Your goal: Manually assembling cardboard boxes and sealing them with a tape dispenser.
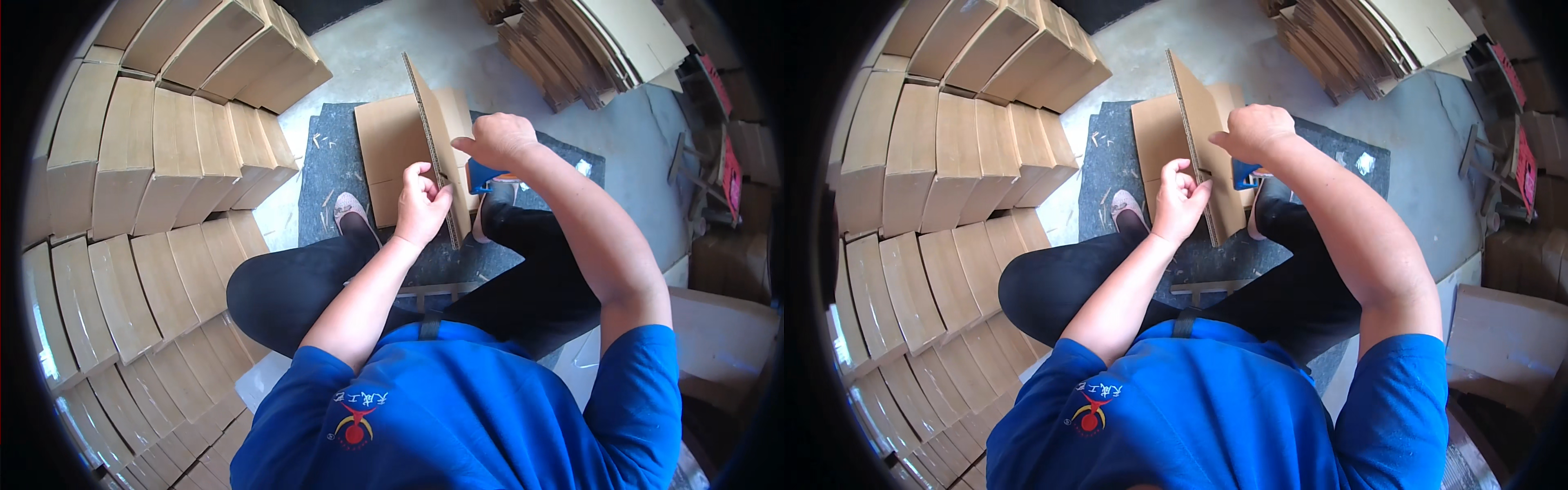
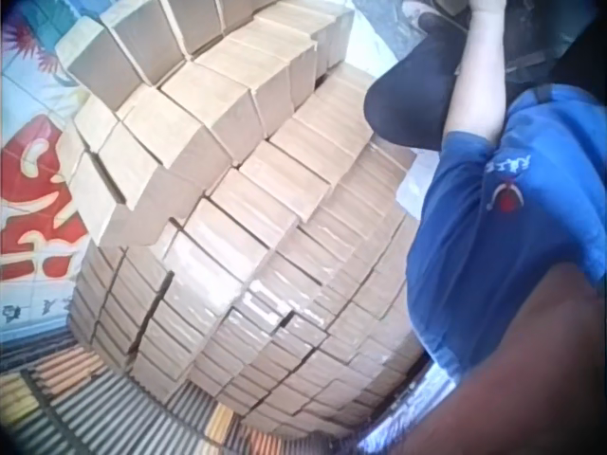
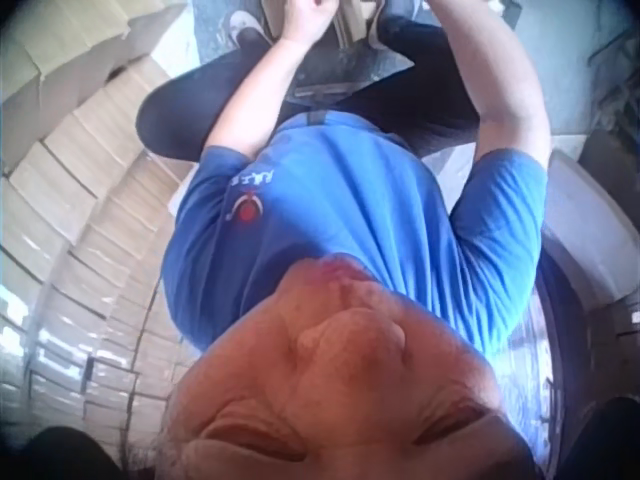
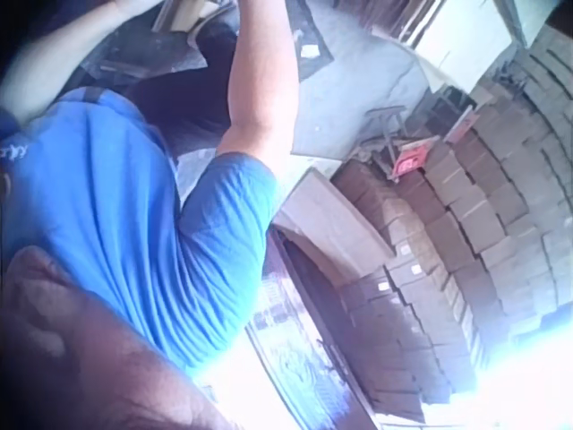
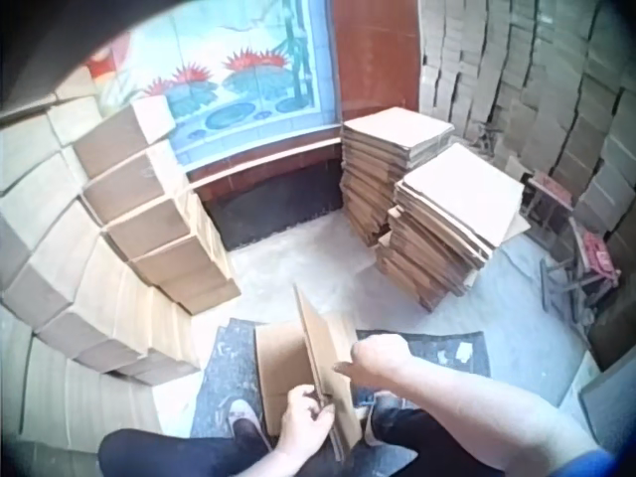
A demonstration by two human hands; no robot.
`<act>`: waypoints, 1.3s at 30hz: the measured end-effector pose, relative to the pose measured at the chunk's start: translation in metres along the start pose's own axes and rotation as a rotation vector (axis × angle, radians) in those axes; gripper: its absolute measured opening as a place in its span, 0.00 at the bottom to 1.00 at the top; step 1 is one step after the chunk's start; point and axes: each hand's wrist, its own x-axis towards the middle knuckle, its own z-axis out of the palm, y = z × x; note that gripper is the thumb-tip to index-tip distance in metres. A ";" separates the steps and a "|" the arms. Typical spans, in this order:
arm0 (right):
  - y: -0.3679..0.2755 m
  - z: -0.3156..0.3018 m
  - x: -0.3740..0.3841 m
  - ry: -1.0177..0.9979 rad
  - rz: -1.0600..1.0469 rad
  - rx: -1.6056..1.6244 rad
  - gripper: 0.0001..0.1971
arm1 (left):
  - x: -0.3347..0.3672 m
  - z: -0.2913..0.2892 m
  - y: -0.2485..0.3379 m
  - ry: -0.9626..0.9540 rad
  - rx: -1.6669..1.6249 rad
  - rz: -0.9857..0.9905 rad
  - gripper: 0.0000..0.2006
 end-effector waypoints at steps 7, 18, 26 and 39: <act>0.003 0.019 0.021 0.007 0.040 0.070 0.39 | 0.028 0.002 0.007 -0.223 -0.313 -0.219 0.33; 0.013 0.000 0.016 -0.051 0.056 0.142 0.21 | 0.046 0.005 0.008 -0.119 -0.141 -0.305 0.16; -0.027 -0.008 -0.007 0.083 -0.012 0.028 0.14 | 0.045 -0.020 0.040 0.056 0.555 0.238 0.11; -0.051 0.057 -0.041 0.085 -0.078 0.091 0.14 | 0.075 -0.087 -0.005 0.267 0.747 -0.031 0.16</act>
